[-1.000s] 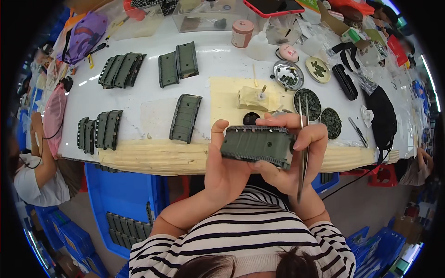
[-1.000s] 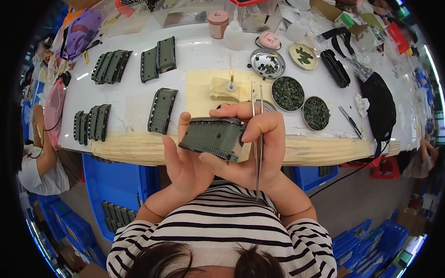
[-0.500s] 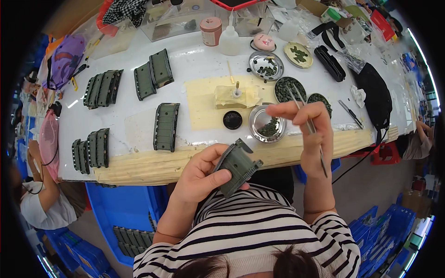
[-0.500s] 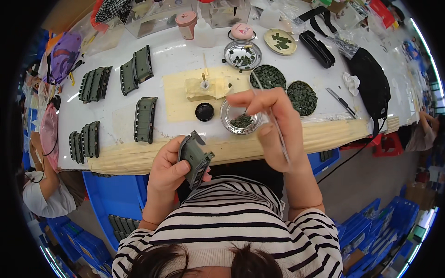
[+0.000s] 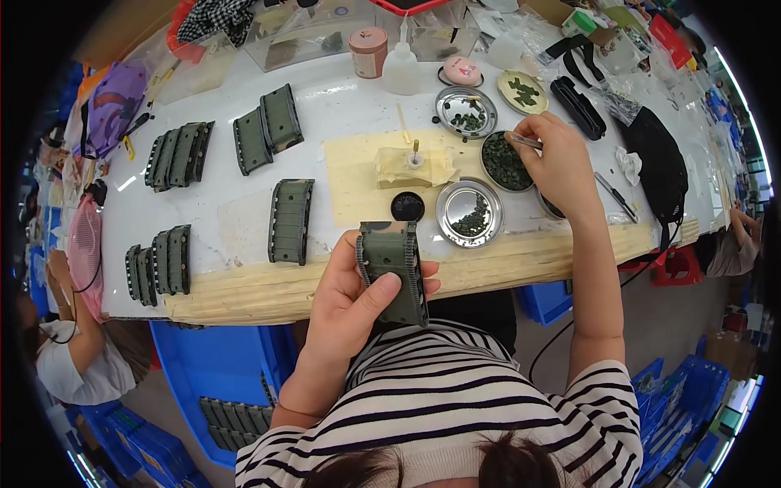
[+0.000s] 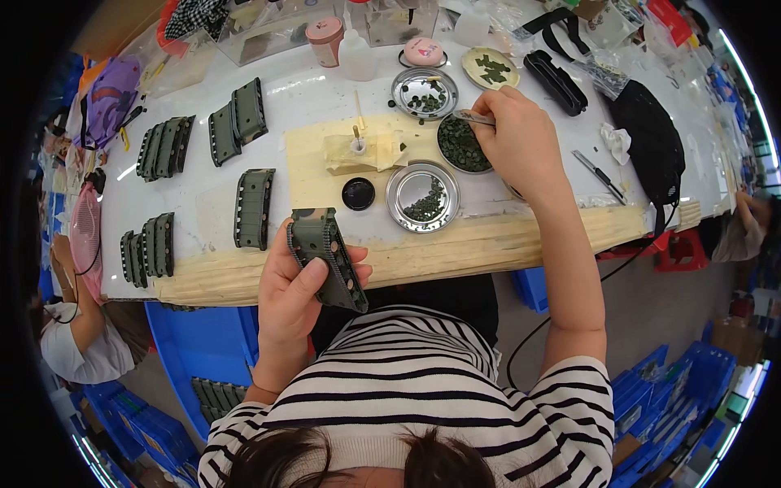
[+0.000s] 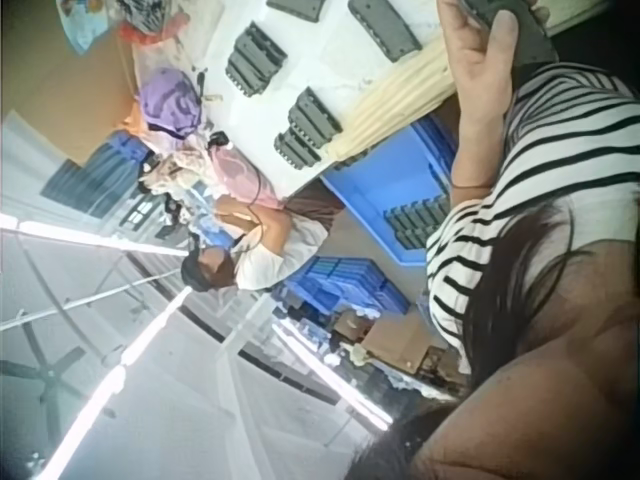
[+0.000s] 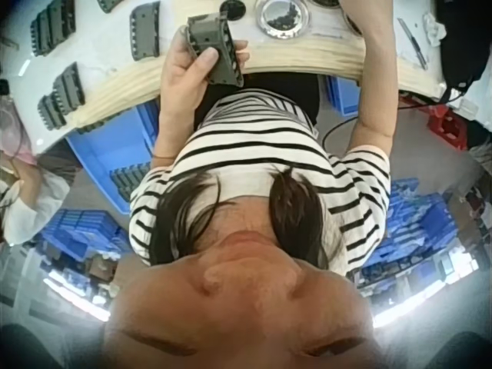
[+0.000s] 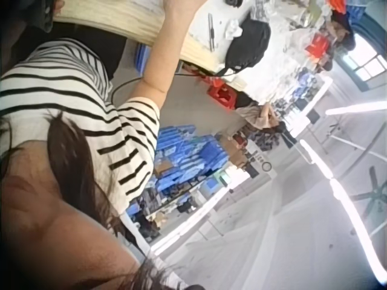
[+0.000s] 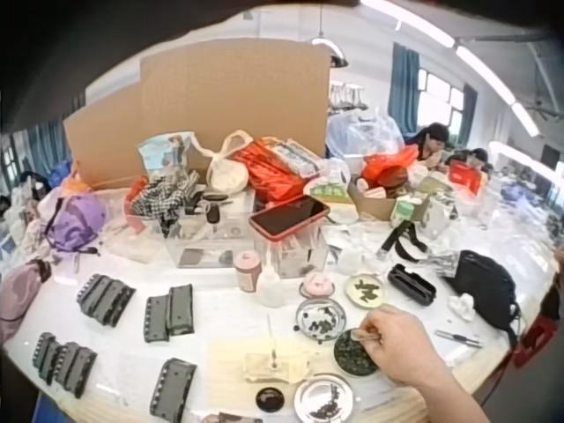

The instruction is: Assembling and detailing plastic toy tanks at a factory workbench using small hand tools.

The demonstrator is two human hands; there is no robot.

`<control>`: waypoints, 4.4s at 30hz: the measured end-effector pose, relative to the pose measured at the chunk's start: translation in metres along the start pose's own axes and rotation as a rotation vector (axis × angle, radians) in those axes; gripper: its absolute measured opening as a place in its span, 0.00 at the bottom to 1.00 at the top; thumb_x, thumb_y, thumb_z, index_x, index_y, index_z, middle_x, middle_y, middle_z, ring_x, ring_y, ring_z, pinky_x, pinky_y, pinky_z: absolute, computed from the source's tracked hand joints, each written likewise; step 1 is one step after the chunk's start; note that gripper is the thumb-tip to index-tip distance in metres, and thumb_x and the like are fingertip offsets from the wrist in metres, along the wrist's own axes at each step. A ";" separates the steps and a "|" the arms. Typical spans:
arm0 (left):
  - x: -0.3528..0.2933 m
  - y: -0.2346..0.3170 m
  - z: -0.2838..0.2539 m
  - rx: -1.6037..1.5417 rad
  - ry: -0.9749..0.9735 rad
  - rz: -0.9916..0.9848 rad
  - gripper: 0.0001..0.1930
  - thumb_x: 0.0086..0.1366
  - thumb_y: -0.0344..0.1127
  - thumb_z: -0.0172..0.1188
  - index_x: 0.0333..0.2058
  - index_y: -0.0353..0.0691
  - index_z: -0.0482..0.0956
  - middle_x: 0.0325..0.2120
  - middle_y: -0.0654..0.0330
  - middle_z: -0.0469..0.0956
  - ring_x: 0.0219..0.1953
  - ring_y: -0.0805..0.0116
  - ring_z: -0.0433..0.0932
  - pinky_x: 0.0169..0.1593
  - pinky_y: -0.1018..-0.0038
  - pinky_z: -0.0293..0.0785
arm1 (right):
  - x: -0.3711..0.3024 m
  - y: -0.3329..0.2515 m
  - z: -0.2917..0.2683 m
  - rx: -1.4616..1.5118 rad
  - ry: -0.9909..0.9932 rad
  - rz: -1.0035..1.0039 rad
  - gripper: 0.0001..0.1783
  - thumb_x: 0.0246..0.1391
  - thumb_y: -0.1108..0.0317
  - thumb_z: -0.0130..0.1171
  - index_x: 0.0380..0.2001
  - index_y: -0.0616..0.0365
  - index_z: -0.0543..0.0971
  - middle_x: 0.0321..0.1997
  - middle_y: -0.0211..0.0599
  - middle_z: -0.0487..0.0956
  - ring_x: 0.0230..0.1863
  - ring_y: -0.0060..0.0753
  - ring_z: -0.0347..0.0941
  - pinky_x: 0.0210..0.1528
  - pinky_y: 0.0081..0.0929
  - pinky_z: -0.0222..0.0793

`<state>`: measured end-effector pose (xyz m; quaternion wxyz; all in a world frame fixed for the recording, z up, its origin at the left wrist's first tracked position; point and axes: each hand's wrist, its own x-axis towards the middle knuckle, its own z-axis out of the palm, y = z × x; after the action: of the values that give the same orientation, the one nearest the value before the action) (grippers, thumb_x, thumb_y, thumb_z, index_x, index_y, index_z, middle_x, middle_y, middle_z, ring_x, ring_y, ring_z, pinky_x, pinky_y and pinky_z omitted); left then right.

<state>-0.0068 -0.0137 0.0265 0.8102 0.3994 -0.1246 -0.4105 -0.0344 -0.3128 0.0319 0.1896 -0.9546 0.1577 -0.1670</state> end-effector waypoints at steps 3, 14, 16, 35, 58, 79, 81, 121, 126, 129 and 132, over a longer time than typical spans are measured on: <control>-0.002 0.002 -0.003 0.016 0.019 0.006 0.18 0.68 0.27 0.49 0.55 0.36 0.59 0.45 0.44 0.76 0.48 0.57 0.78 0.53 0.64 0.76 | 0.005 0.001 0.006 -0.063 -0.035 0.000 0.11 0.50 0.68 0.63 0.29 0.66 0.76 0.30 0.46 0.76 0.31 0.43 0.74 0.34 0.33 0.68; 0.000 0.002 -0.002 0.145 0.055 0.119 0.17 0.68 0.24 0.48 0.54 0.33 0.58 0.47 0.47 0.75 0.49 0.63 0.76 0.55 0.69 0.72 | 0.003 -0.001 0.007 -0.025 -0.030 -0.001 0.10 0.47 0.68 0.63 0.29 0.63 0.77 0.32 0.43 0.79 0.30 0.42 0.75 0.34 0.34 0.69; -0.001 0.000 -0.004 0.149 0.067 0.146 0.17 0.68 0.24 0.48 0.54 0.33 0.59 0.47 0.49 0.75 0.50 0.65 0.76 0.55 0.70 0.71 | -0.002 -0.002 0.007 0.058 0.021 -0.049 0.09 0.47 0.69 0.62 0.28 0.63 0.76 0.28 0.42 0.78 0.26 0.40 0.73 0.31 0.32 0.68; -0.002 -0.003 -0.010 0.307 0.091 0.232 0.16 0.68 0.25 0.50 0.53 0.33 0.61 0.45 0.45 0.76 0.49 0.61 0.77 0.54 0.68 0.74 | -0.029 -0.023 -0.001 0.159 0.218 -0.070 0.09 0.47 0.80 0.62 0.34 0.58 0.82 0.26 0.30 0.79 0.22 0.16 0.64 0.22 0.18 0.55; 0.002 -0.003 -0.008 0.348 0.109 0.293 0.16 0.67 0.24 0.50 0.52 0.33 0.61 0.45 0.48 0.76 0.49 0.61 0.77 0.54 0.68 0.74 | -0.049 -0.115 0.011 0.636 0.099 -0.239 0.11 0.41 0.82 0.67 0.30 0.58 0.83 0.24 0.24 0.78 0.16 0.12 0.59 0.17 0.14 0.53; -0.003 -0.003 -0.009 0.480 0.126 0.301 0.18 0.64 0.23 0.54 0.52 0.30 0.65 0.40 0.56 0.76 0.43 0.74 0.75 0.47 0.79 0.72 | -0.044 -0.121 0.017 0.388 0.173 -0.521 0.13 0.38 0.82 0.67 0.31 0.61 0.80 0.29 0.35 0.76 0.26 0.31 0.74 0.23 0.22 0.69; -0.003 -0.002 -0.011 0.488 0.094 0.290 0.18 0.65 0.21 0.51 0.53 0.30 0.63 0.43 0.52 0.76 0.45 0.68 0.77 0.50 0.75 0.74 | -0.044 -0.116 0.020 0.394 0.175 -0.558 0.13 0.38 0.81 0.67 0.32 0.61 0.80 0.30 0.36 0.76 0.25 0.31 0.74 0.23 0.22 0.69; -0.004 -0.009 -0.015 0.381 0.063 0.225 0.18 0.67 0.25 0.50 0.54 0.31 0.61 0.45 0.50 0.75 0.49 0.63 0.77 0.53 0.67 0.77 | -0.047 -0.111 0.018 0.533 0.001 -0.439 0.11 0.42 0.82 0.66 0.31 0.61 0.80 0.29 0.35 0.76 0.24 0.27 0.72 0.22 0.20 0.65; -0.005 -0.009 -0.013 0.388 0.065 0.243 0.17 0.67 0.24 0.50 0.53 0.31 0.61 0.45 0.50 0.75 0.49 0.63 0.77 0.52 0.68 0.77 | -0.050 -0.112 0.015 0.547 -0.024 -0.369 0.11 0.41 0.82 0.66 0.31 0.60 0.81 0.29 0.34 0.76 0.23 0.25 0.70 0.20 0.18 0.61; -0.005 -0.009 -0.012 0.419 0.057 0.249 0.17 0.67 0.24 0.50 0.52 0.31 0.61 0.45 0.49 0.75 0.49 0.64 0.77 0.53 0.68 0.76 | -0.049 -0.113 0.017 0.550 0.036 -0.427 0.12 0.40 0.82 0.67 0.31 0.61 0.81 0.28 0.34 0.76 0.23 0.27 0.71 0.21 0.19 0.62; -0.006 -0.009 -0.013 0.438 0.057 0.255 0.17 0.67 0.23 0.50 0.53 0.31 0.61 0.45 0.49 0.75 0.48 0.65 0.77 0.53 0.68 0.76 | -0.049 -0.114 0.017 0.498 0.063 -0.473 0.11 0.40 0.81 0.67 0.31 0.61 0.80 0.28 0.35 0.76 0.24 0.29 0.73 0.22 0.20 0.65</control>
<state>-0.0089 -0.0053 0.0125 0.7527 0.5579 -0.2372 -0.2569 -0.0445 -0.1895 0.0519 0.3681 -0.8834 -0.1078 -0.2692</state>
